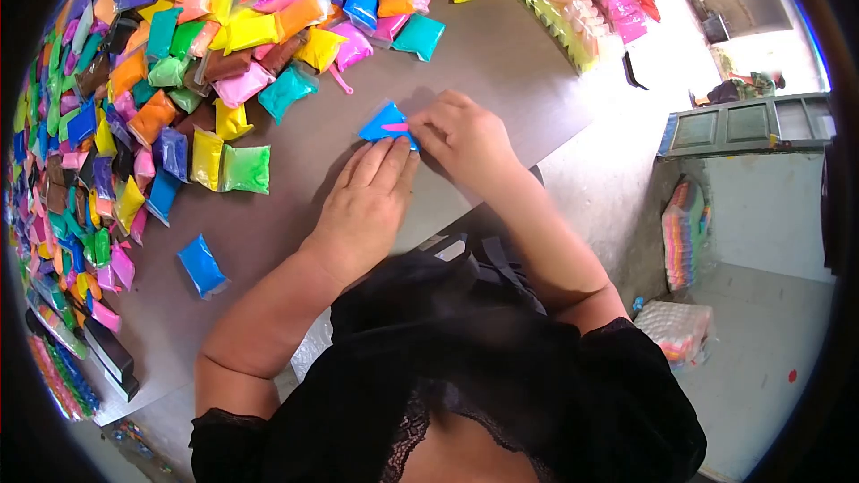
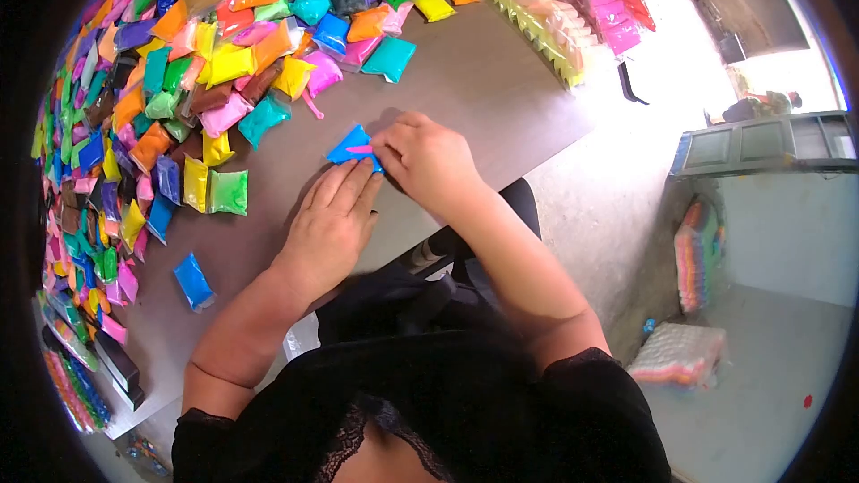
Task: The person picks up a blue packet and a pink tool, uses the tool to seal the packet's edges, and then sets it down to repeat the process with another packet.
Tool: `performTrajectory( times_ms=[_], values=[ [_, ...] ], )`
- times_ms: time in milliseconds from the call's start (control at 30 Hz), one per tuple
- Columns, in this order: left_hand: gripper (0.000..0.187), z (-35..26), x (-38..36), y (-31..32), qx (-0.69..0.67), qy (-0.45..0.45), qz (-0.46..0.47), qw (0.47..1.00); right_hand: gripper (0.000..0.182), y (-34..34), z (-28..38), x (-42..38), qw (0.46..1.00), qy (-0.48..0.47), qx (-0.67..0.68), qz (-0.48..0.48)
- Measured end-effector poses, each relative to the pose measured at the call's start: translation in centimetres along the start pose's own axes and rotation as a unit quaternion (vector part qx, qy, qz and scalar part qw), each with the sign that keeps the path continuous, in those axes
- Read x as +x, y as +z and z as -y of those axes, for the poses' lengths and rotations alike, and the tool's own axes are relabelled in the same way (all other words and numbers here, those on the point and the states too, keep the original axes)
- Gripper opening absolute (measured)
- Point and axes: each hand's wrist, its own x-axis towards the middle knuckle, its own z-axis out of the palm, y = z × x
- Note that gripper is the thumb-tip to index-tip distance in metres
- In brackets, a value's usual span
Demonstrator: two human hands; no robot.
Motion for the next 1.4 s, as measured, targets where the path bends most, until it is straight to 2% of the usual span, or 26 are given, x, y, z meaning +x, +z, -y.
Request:
performTrajectory(
  times_ms=[133,200,233,333,400,433,500,600,667,733,800,867,900,933,967,1000,1033,1067,1100,1167,1200,1233,1267,1300,1367,1400],
  values=[
    [0.045,0.1,0.0,0.0,-0.007,-0.001,0.006,1.000,0.010,-0.4,-0.4,1.6,0.998,0.007,-0.049,-0.044],
    [0.045,0.2,-0.2,0.2,-0.017,-0.002,0.013,1.000,0.010,-0.1,0.0,1.7,0.998,-0.066,0.000,-0.010],
    [0.045,0.2,-0.3,0.1,-0.017,-0.003,0.015,1.000,0.010,0.0,-0.1,1.8,0.998,-0.064,0.001,-0.009],
    [0.044,0.3,-0.1,0.1,-0.019,-0.007,0.018,1.000,0.010,-0.5,-1.2,3.2,0.992,0.011,-0.130,0.001],
    [0.052,0.5,-0.1,0.1,-0.061,-0.018,0.040,0.997,0.015,-1.0,-1.8,3.5,1.000,0.026,-0.010,-0.010],
    [0.052,0.6,-0.1,-0.1,-0.061,-0.018,0.039,0.997,0.015,-1.1,-1.7,3.2,1.000,0.026,-0.011,-0.010],
    [0.064,1.1,0.3,-0.7,-0.021,-0.028,-0.042,0.998,0.026,-1.3,-1.4,2.3,0.995,0.066,0.064,0.036],
    [0.073,1.8,0.1,0.1,-0.068,-0.070,0.002,0.995,0.033,-1.0,-0.6,0.5,0.988,0.052,0.127,0.070],
    [0.073,1.7,0.0,0.1,-0.092,-0.067,-0.007,0.993,0.034,-0.8,0.6,-0.7,0.985,0.074,0.124,0.089],
    [0.073,1.9,0.1,0.1,-0.118,-0.057,-0.027,0.991,0.035,0.0,1.4,-1.3,0.996,0.075,0.030,0.036],
    [0.068,2.4,0.1,0.2,-0.126,-0.061,-0.038,0.989,0.036,-0.1,1.8,-1.6,0.992,0.100,0.074,0.028],
    [0.063,2.4,0.1,0.4,-0.132,-0.064,-0.052,0.988,0.033,-0.2,1.6,-1.5,0.992,0.057,0.115,0.009],
    [0.059,2.4,0.1,0.7,-0.296,-0.125,-0.086,0.943,0.033,-0.1,1.5,-1.4,0.992,0.056,0.116,0.008],
    [0.055,2.4,0.1,0.9,-0.451,-0.181,-0.117,0.866,0.031,0.0,1.2,-1.3,0.976,0.068,0.208,0.006],
    [0.055,2.4,0.1,1.0,-0.450,-0.179,-0.118,0.867,0.029,0.0,1.1,-1.2,0.951,0.080,0.298,0.004],
    [0.053,2.5,0.0,0.9,-0.511,-0.207,-0.094,0.829,0.029,-0.2,1.1,-1.0,0.952,0.077,0.298,0.003],
    [0.051,2.4,-0.1,0.9,-0.569,-0.234,-0.068,0.785,0.027,-0.4,1.1,-0.9,0.918,0.117,0.374,0.060],
    [0.051,2.4,-0.1,0.7,-0.569,-0.232,-0.069,0.786,0.025,-0.6,1.1,-0.7,0.874,0.155,0.446,0.117],
    [0.046,2.3,-0.2,0.6,-0.588,-0.229,-0.066,0.773,0.025,-0.6,1.1,-0.6,0.875,0.153,0.445,0.117],
    [0.042,2.6,0.2,0.3,-0.606,-0.223,-0.066,0.761,0.023,-0.4,1.0,-0.7,0.859,0.232,0.445,0.100],
    [0.038,2.7,0.3,0.0,-0.647,-0.240,-0.061,0.721,0.023,-0.1,0.9,-0.8,0.859,0.232,0.445,0.101],
    [0.035,2.8,0.3,-0.1,-0.686,-0.257,-0.055,0.678,0.021,0.2,0.8,-0.9,0.831,0.259,0.485,0.082],
    [0.035,2.9,0.4,-0.1,-0.686,-0.258,-0.056,0.678,0.020,0.4,0.7,-0.8,0.801,0.284,0.523,0.064],
    [0.034,2.9,0.4,0.0,-0.680,-0.264,-0.063,0.681,0.020,0.4,0.8,-0.8,0.800,0.285,0.524,0.065],
    [0.033,3.0,0.1,0.3,-0.674,-0.275,-0.070,0.683,0.019,-0.1,1.1,-0.8,0.875,0.255,0.400,0.092],
    [0.034,3.2,0.0,0.4,-0.672,-0.274,-0.068,0.685,0.019,0.1,0.9,-0.9,0.874,0.256,0.401,0.094]
  ],
)
